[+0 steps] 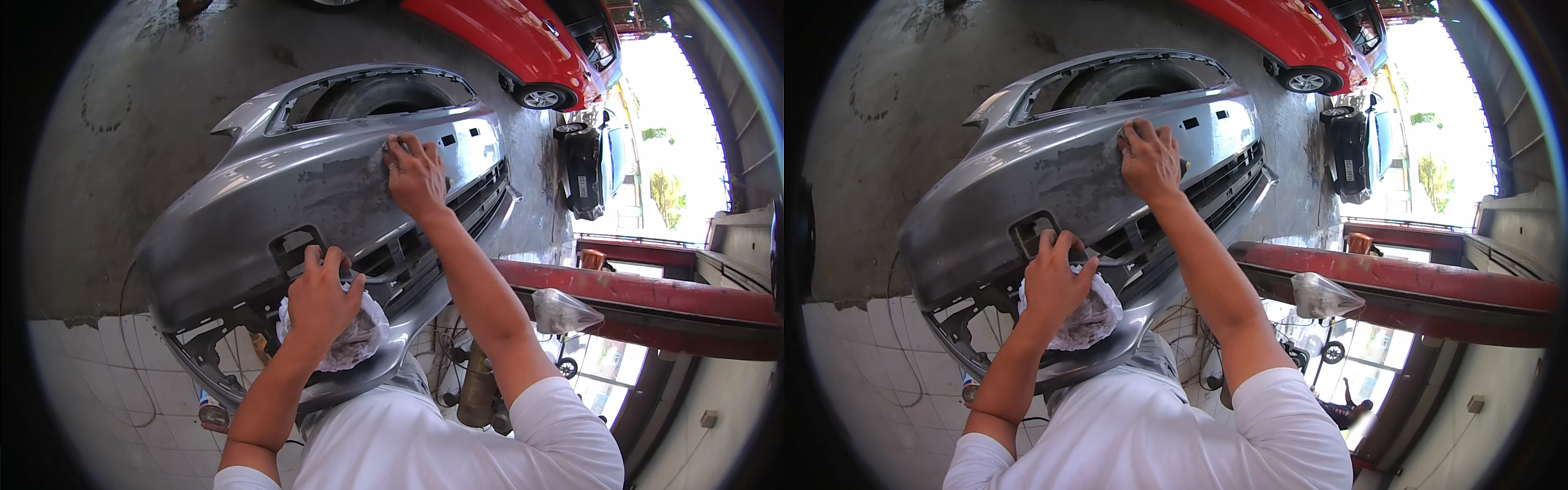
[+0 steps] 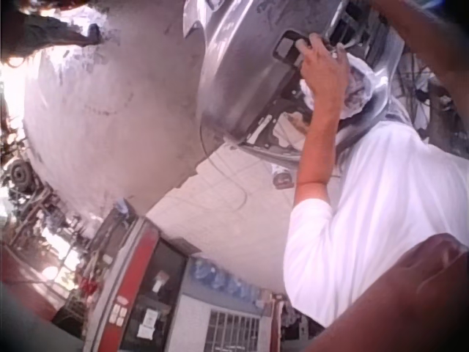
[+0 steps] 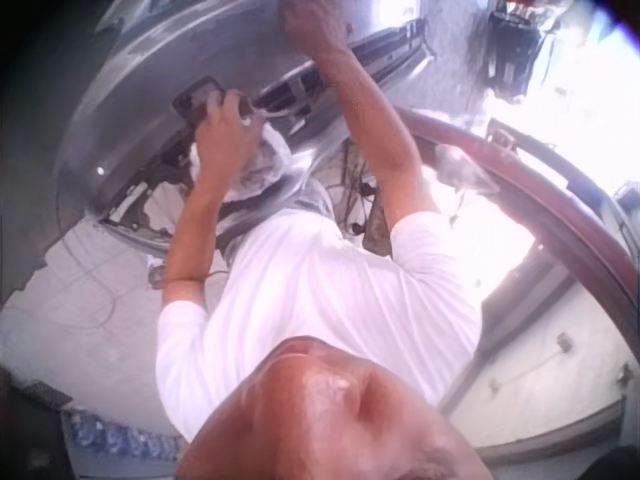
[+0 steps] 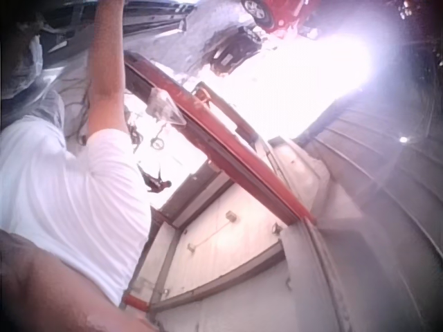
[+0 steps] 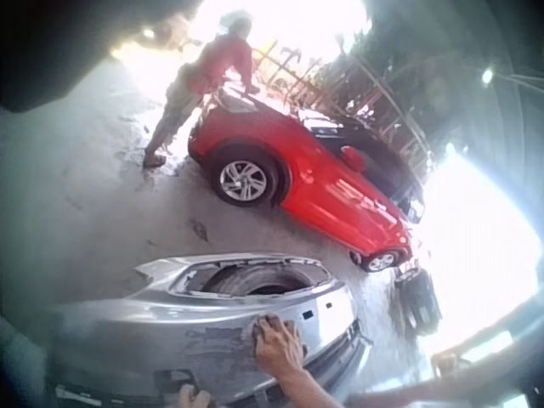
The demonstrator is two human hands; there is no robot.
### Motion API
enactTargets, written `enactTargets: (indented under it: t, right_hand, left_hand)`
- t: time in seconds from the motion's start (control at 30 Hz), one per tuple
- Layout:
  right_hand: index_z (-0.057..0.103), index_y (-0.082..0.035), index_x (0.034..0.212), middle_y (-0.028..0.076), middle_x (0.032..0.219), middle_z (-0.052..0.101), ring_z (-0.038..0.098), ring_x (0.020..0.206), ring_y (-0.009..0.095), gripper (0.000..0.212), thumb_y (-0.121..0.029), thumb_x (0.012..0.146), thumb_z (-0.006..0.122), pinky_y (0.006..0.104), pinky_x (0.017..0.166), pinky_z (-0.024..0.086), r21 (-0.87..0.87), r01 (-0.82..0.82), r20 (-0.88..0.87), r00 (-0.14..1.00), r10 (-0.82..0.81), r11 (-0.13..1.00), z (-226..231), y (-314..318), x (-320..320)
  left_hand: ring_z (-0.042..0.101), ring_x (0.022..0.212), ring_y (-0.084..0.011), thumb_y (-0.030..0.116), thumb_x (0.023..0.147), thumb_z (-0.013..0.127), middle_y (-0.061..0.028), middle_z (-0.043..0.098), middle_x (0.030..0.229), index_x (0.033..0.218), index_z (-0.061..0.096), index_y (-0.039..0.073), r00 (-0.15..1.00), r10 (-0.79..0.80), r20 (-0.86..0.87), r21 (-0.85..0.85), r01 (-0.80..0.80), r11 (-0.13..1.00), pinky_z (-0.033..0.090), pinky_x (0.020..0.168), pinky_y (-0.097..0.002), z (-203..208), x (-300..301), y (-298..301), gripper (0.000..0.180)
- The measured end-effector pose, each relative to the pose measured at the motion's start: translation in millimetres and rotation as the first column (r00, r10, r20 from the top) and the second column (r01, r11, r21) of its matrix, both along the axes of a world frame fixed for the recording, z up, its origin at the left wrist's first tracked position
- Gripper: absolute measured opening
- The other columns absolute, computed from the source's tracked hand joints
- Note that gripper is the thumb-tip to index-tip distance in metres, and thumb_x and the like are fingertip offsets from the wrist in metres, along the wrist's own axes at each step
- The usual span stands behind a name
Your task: The person wipes a detached silver car bumper with a cloth and liquid from a can, then sands the surface with a sanding block. The person repeatedly wipes and sands different areas of the bumper in a workshop.
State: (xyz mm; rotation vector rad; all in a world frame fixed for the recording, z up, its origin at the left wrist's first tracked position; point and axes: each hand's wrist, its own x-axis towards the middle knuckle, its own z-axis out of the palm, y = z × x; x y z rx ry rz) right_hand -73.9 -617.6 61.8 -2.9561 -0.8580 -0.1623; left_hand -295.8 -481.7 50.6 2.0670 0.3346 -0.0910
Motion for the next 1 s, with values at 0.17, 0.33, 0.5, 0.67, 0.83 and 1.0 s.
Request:
enactTargets:
  t: [0.17, 0.33, 0.5, 0.67, 0.83, 1.0]
  right_hand:
    - [0.069, -0.010, 0.134, 0.002, 0.136, 0.061, 0.056, 0.113, 0.032, 0.038, -0.023, 0.098, 0.065, 0.0447, 0.101, 0.045, 0.026, -0.078, -0.013, 0.997, 0.078, 0.997, -5.0, -10.0, -11.8]
    - [0.069, -0.009, 0.134, 0.002, 0.135, 0.060, 0.055, 0.113, 0.032, 0.039, -0.023, 0.097, 0.065, 0.0448, 0.099, 0.045, 0.057, -0.085, 0.055, 0.995, 0.082, 0.995, -16.2, -6.5, -30.1]
    - [0.066, -0.008, 0.135, 0.001, 0.134, 0.059, 0.055, 0.112, 0.032, 0.043, -0.023, 0.094, 0.067, 0.0448, 0.096, 0.044, 0.033, -0.040, 0.020, 0.999, 0.039, 0.999, -7.4, 7.0, -38.9]
    - [0.068, -0.008, 0.134, 0.002, 0.131, 0.061, 0.055, 0.112, 0.031, 0.039, -0.024, 0.097, 0.065, 0.0445, 0.098, 0.045, -0.013, -0.113, -0.005, 0.994, 0.113, 0.993, 5.5, -0.9, -48.3]
    - [0.068, -0.007, 0.131, 0.003, 0.132, 0.062, 0.056, 0.111, 0.032, 0.036, -0.022, 0.099, 0.063, 0.0453, 0.098, 0.045, -0.018, -0.048, 0.003, 0.999, 0.048, 0.999, 1.7, 14.7, -77.6]
    - [0.068, -0.007, 0.132, 0.004, 0.134, 0.061, 0.055, 0.112, 0.033, 0.037, -0.024, 0.101, 0.061, 0.0465, 0.098, 0.045, -0.029, -0.018, -0.010, 1.000, 0.018, 0.999, 1.8, 17.1, -76.0]
  left_hand:
    - [0.072, 0.082, -0.0396, 0.029, 0.085, 0.079, -0.0165, 0.059, 0.109, 0.105, 0.062, 0.010, 0.999, -0.031, 0.020, -0.010, 0.032, 0.999, 0.058, 0.072, -0.0486, -3.8, 5.7, 5.7, 0.032]
    - [0.072, 0.084, -0.0399, 0.030, 0.085, 0.079, -0.0164, 0.061, 0.108, 0.105, 0.063, 0.010, 0.999, -0.047, -0.007, -0.022, 0.047, 0.999, 0.058, 0.074, -0.0485, 1.1, 8.6, 12.9, 0.033]
    - [0.070, 0.089, -0.0398, 0.031, 0.083, 0.083, -0.0152, 0.060, 0.105, 0.093, 0.065, 0.008, 0.998, -0.005, -0.059, -0.038, 0.003, 0.999, 0.056, 0.078, -0.0481, 4.8, 2.7, 7.4, 0.031]
    - [0.070, 0.089, -0.0398, 0.031, 0.081, 0.083, -0.0156, 0.060, 0.105, 0.088, 0.066, 0.007, 1.000, -0.016, -0.018, -0.013, 0.016, 1.000, 0.056, 0.079, -0.0480, 0.8, 1.4, 4.2, 0.030]
    - [0.070, 0.089, -0.0396, 0.031, 0.081, 0.082, -0.0163, 0.059, 0.107, 0.088, 0.066, 0.007, 0.999, 0.003, -0.036, -0.032, -0.004, 0.999, 0.056, 0.080, -0.0477, 1.6, 1.8, 4.3, 0.029]
    - [0.070, 0.087, -0.0389, 0.030, 0.082, 0.081, -0.0166, 0.059, 0.108, 0.088, 0.066, 0.007, 1.000, 0.010, 0.017, -0.029, -0.010, 1.000, 0.056, 0.078, -0.0478, -3.2, -1.0, 3.4, 0.028]
